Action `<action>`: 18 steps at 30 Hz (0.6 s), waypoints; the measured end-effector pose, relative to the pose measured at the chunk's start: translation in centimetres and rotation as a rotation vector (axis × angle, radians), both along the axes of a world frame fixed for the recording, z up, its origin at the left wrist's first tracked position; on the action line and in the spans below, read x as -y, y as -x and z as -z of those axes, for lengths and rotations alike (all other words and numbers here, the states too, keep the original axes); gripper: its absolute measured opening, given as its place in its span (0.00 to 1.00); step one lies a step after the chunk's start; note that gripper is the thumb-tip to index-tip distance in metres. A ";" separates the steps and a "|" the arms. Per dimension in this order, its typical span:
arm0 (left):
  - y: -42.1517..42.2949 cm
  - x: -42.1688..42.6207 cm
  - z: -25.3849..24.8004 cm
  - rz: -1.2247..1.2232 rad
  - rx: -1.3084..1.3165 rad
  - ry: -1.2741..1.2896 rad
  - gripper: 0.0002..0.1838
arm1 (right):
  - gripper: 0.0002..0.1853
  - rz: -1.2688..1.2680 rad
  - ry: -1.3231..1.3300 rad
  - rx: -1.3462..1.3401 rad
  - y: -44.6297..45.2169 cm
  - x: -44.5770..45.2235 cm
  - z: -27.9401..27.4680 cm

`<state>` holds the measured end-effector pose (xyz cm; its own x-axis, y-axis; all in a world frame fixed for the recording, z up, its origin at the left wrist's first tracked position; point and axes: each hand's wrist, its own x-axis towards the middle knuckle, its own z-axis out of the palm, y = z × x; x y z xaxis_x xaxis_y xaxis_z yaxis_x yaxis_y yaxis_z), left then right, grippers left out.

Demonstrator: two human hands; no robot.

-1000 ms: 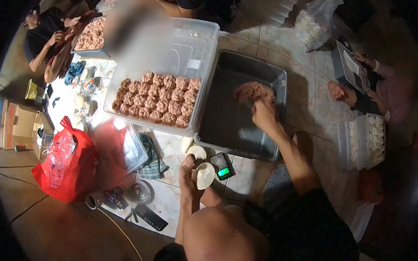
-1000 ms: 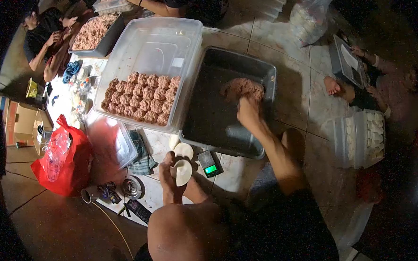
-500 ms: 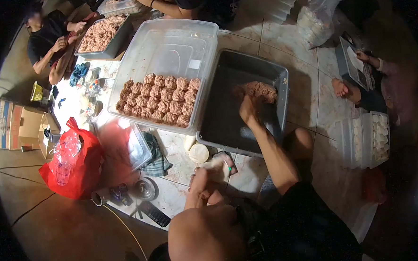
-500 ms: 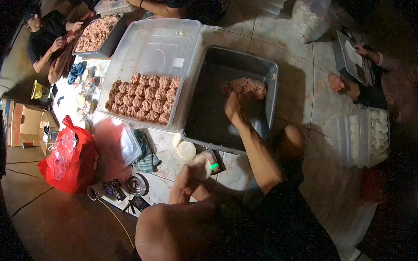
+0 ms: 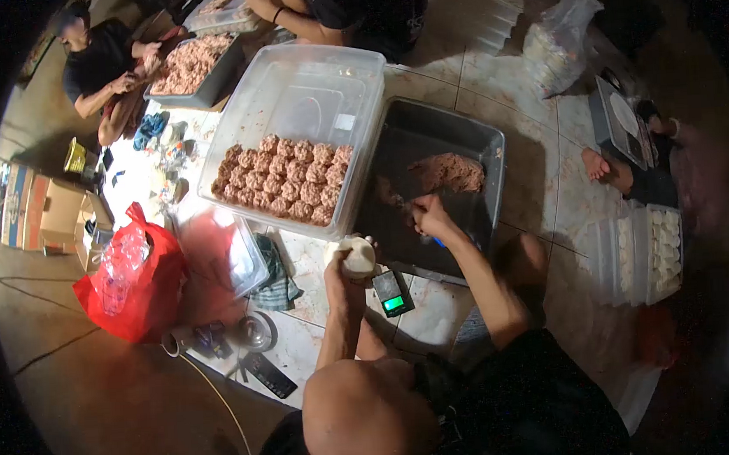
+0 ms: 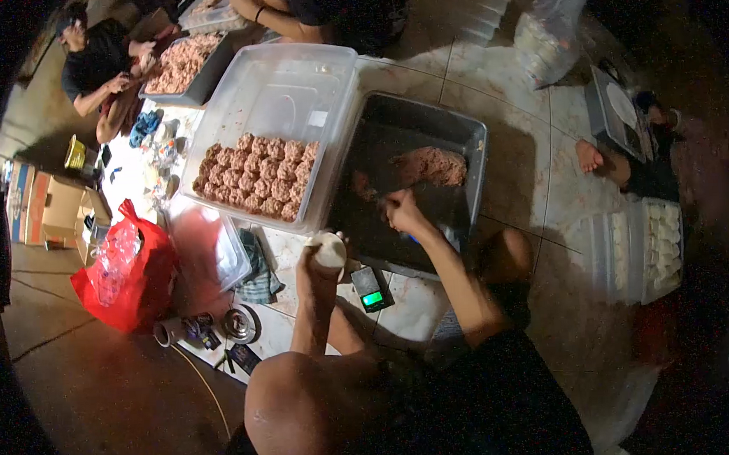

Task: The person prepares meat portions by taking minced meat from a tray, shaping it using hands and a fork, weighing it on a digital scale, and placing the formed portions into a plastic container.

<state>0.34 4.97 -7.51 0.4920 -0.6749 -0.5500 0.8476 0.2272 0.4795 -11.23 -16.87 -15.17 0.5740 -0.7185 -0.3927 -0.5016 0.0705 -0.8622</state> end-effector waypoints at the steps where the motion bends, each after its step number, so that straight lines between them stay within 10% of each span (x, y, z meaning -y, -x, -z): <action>1: -0.2 0.3 -0.7 -0.065 -0.064 0.007 0.22 | 0.12 0.092 -0.157 0.055 0.5 -0.6 -3.5; 6: -0.1 4.6 0.0 0.059 0.412 -0.063 0.27 | 0.12 -0.064 0.050 0.101 3.8 -2.6 -14.3; 18: 2.4 8.7 -5.0 0.377 0.073 0.095 0.39 | 0.09 -0.160 0.497 -0.007 6.9 -5.3 -19.5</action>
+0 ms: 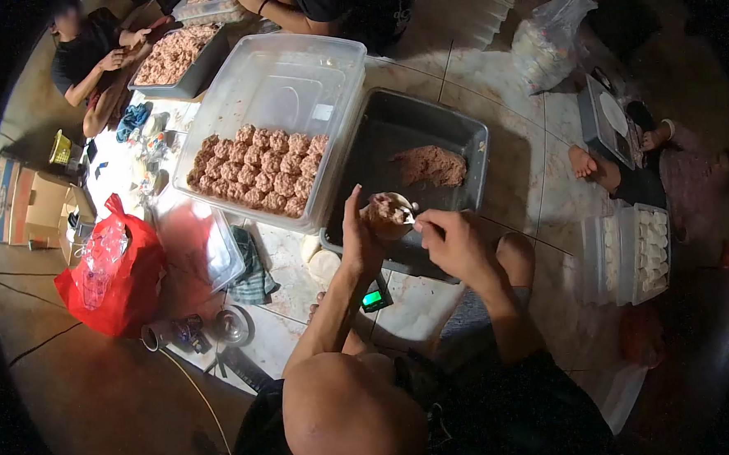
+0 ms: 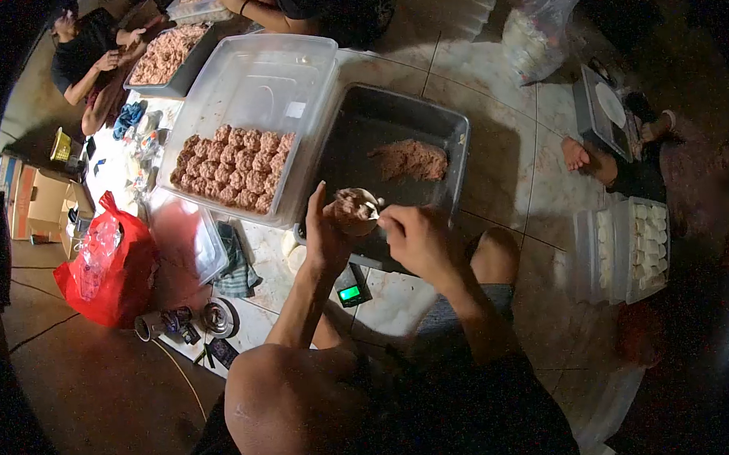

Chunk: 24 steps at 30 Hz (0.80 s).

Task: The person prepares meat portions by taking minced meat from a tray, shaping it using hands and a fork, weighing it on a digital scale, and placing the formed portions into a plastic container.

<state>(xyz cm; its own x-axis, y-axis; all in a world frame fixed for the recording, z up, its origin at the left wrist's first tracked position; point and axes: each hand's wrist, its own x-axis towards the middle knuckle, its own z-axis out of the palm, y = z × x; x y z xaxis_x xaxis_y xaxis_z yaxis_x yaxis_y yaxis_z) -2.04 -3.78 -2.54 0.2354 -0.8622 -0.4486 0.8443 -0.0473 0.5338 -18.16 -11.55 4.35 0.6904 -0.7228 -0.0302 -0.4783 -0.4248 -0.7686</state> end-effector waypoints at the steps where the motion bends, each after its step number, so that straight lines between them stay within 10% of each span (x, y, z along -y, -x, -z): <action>1: 0.0 -0.2 -0.8 -0.050 -0.095 -0.014 0.39 | 0.09 -0.016 0.082 0.049 -0.4 -0.6 0.2; 11: 0.3 -1.8 3.0 -0.315 -0.304 -0.085 0.38 | 0.07 0.007 0.290 -0.262 -0.4 -3.1 -0.3; 24: -0.8 -1.0 -3.8 -0.163 -0.279 0.065 0.33 | 0.16 0.051 0.359 0.026 -1.7 -3.1 -3.2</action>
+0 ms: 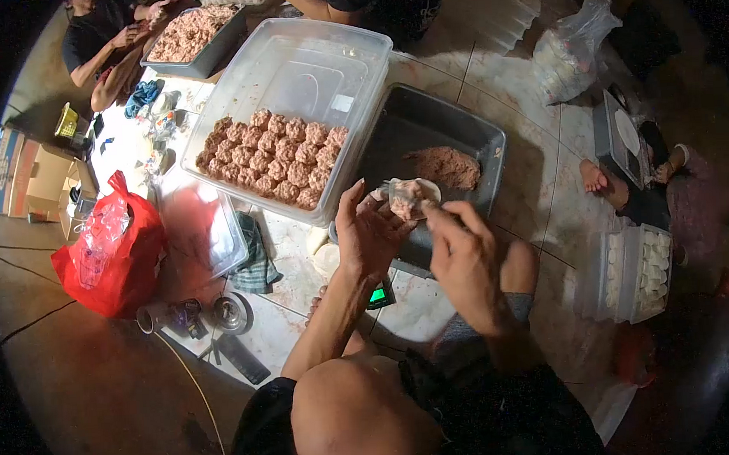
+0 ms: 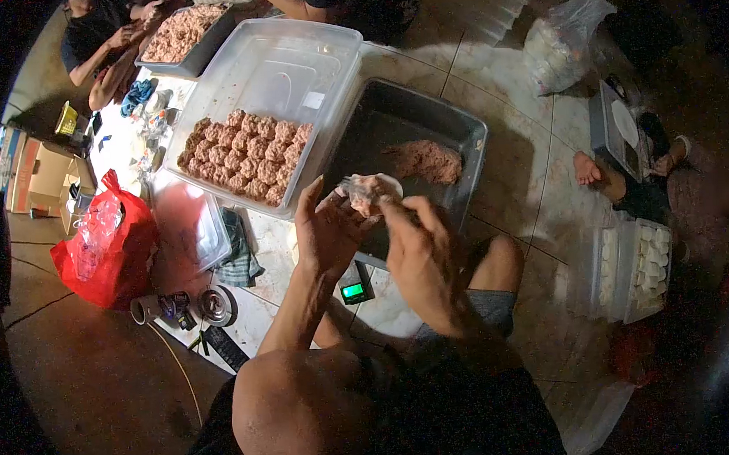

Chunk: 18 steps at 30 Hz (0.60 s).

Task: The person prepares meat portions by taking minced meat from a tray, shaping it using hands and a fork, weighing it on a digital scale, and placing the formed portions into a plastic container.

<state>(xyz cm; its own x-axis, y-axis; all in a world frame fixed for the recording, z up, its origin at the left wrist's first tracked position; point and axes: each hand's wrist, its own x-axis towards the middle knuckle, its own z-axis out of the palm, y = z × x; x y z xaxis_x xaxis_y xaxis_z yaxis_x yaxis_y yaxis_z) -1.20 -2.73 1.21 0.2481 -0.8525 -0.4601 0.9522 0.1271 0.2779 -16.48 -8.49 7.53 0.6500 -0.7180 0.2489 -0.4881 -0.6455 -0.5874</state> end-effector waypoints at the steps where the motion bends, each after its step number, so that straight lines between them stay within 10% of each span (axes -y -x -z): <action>1: -0.1 0.1 -0.2 0.010 -0.011 0.011 0.34 | 0.15 -0.026 0.102 0.051 -0.3 0.0 1.3; 18: 0.2 -1.4 3.2 0.082 -0.050 -0.022 0.40 | 0.09 -0.222 -0.254 0.026 2.1 1.9 1.3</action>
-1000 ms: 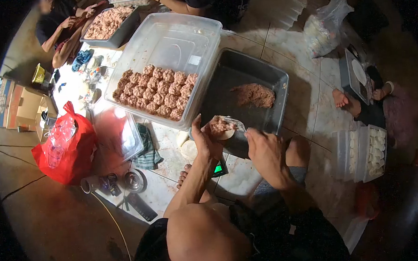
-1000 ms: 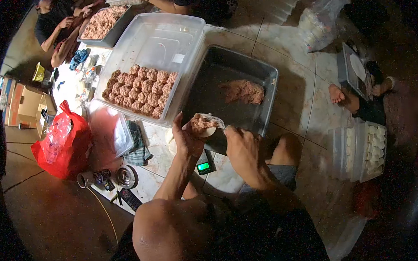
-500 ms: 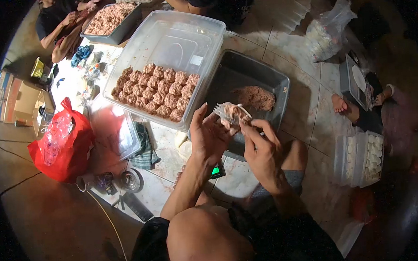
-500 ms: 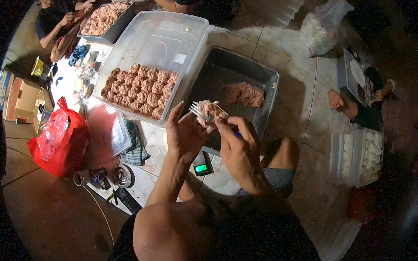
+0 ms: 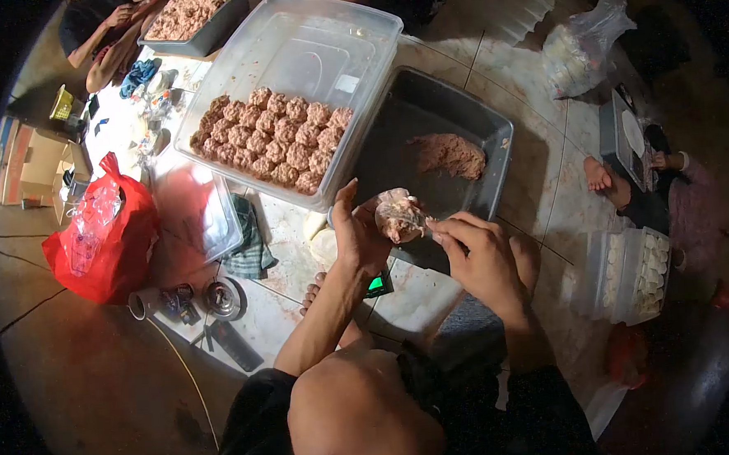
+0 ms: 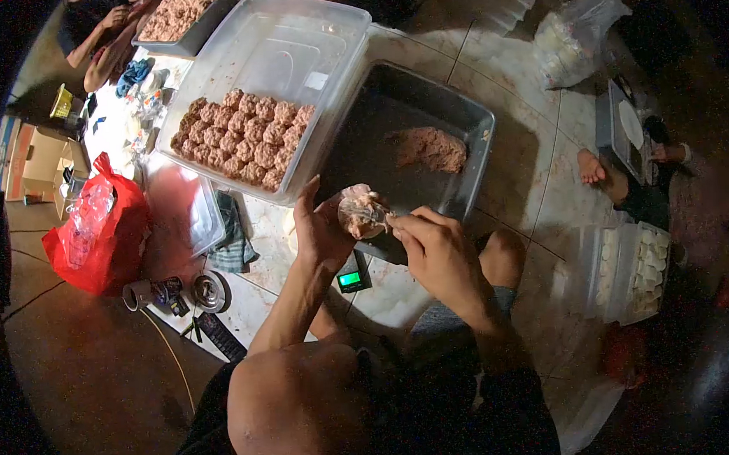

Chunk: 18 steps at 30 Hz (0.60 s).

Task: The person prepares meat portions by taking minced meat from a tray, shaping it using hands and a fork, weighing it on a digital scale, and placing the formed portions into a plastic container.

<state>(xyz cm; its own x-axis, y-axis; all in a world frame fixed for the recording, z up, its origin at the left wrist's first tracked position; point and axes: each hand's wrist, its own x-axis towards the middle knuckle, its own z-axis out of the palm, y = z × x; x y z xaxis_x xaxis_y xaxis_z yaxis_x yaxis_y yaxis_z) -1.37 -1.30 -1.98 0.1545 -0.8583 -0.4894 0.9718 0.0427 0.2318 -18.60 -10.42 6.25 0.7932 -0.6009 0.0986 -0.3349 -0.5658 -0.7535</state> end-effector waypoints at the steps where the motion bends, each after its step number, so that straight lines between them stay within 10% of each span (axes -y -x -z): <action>1: 0.1 0.1 -0.2 0.037 -0.007 -0.026 0.40 | 0.10 0.039 -0.096 -0.048 -0.1 0.0 -0.5; 8: 1.3 0.1 1.1 0.103 0.029 -0.078 0.35 | 0.10 0.089 -0.586 -0.063 -0.4 0.9 -2.8; 18: 0.8 0.0 1.3 0.124 0.045 0.012 0.37 | 0.08 -0.046 -0.045 -0.068 -0.3 1.1 -2.2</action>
